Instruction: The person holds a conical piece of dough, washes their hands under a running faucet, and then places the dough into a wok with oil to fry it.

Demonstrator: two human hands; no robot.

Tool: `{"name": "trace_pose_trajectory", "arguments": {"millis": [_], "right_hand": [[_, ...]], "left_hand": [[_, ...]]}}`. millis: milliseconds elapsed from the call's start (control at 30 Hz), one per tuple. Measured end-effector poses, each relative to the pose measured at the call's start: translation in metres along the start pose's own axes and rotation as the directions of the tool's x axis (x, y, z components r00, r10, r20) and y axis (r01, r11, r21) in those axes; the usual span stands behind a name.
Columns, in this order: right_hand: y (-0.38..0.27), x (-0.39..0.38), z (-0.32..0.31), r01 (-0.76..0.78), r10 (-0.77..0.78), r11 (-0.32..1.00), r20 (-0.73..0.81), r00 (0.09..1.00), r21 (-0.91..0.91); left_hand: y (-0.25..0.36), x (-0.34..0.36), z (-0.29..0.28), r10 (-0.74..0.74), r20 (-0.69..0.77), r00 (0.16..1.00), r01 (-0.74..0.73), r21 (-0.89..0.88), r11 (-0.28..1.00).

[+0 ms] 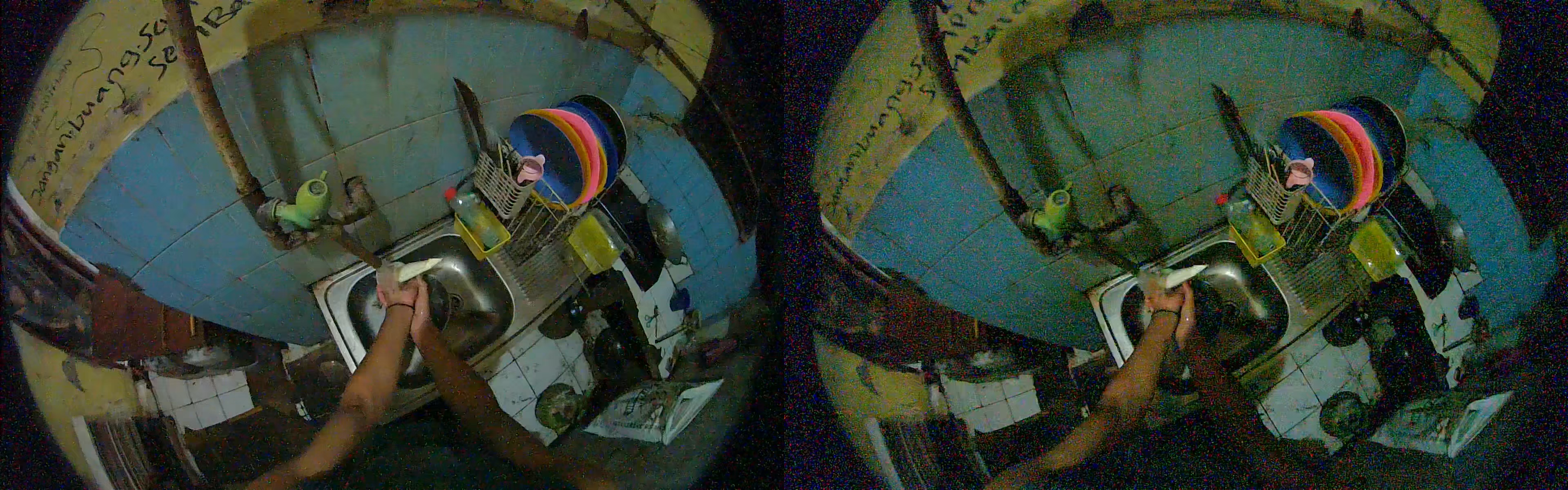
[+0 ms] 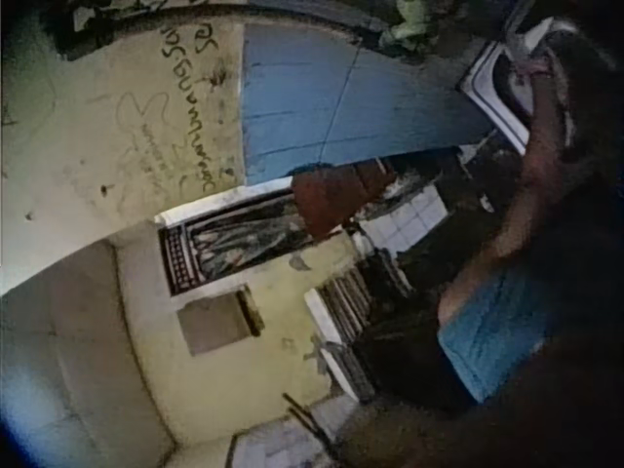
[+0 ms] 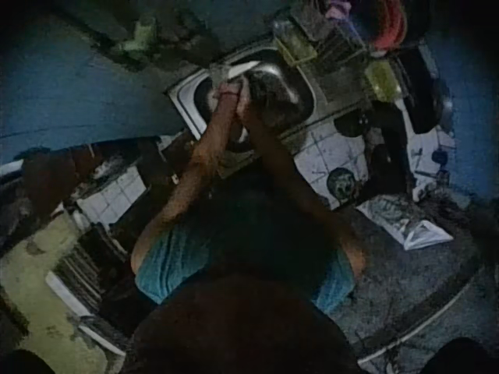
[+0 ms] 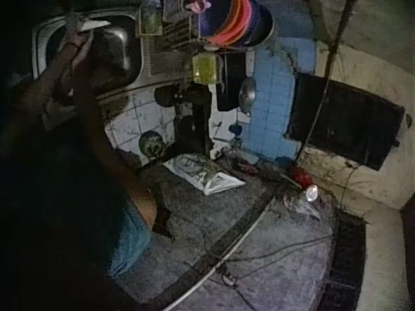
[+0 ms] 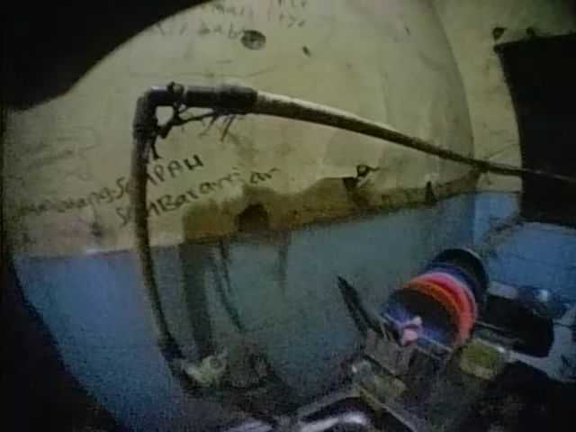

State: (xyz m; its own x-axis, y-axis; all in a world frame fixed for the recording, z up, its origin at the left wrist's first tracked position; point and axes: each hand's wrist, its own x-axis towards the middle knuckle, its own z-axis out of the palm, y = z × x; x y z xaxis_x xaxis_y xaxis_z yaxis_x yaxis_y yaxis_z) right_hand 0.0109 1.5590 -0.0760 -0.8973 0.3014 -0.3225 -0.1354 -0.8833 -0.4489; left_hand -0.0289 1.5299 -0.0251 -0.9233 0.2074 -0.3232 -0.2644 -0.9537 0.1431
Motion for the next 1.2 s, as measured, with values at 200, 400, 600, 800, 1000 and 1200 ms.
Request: {"name": "trace_pose_trajectory", "arguments": {"millis": [200, 400, 600, 800, 1000, 1200], "right_hand": [[-0.018, -0.025, 0.06, 0.173, -0.106, 0.934, 0.219, 0.97, -0.313], [-0.002, 0.032, 0.049, 0.053, -0.061, 0.992, -0.066, 0.996, -0.118], [0.017, 0.055, 0.084, 0.021, -0.031, 0.996, -0.117, 0.993, -0.091], [0.009, 0.05, 0.076, 0.067, -0.081, 0.993, -0.152, 0.985, -0.095], [-0.001, 0.021, 0.081, 0.016, -0.024, 0.997, -0.108, 0.994, -0.081], [0.014, 0.048, 0.056, 0.311, -0.403, 0.87, -0.188, 0.896, -0.383]], "left_hand": [[0.028, 0.038, -0.017, 0.235, 0.003, 0.972, -0.226, 0.295, 0.929], [0.028, 0.015, 0.035, 0.579, 0.173, 0.797, -0.509, 0.709, 0.488], [0.063, 0.069, -0.03, 0.478, 0.427, 0.768, -0.6, 0.739, 0.305], [0.071, 0.028, -0.001, 0.003, 0.362, 0.932, -0.36, 0.924, 0.131], [0.074, -0.005, 0.016, -0.092, 0.538, 0.838, -0.541, 0.796, -0.273], [0.045, -0.077, 0.012, 0.044, 0.055, 0.998, -0.069, 0.866, 0.495]]}}
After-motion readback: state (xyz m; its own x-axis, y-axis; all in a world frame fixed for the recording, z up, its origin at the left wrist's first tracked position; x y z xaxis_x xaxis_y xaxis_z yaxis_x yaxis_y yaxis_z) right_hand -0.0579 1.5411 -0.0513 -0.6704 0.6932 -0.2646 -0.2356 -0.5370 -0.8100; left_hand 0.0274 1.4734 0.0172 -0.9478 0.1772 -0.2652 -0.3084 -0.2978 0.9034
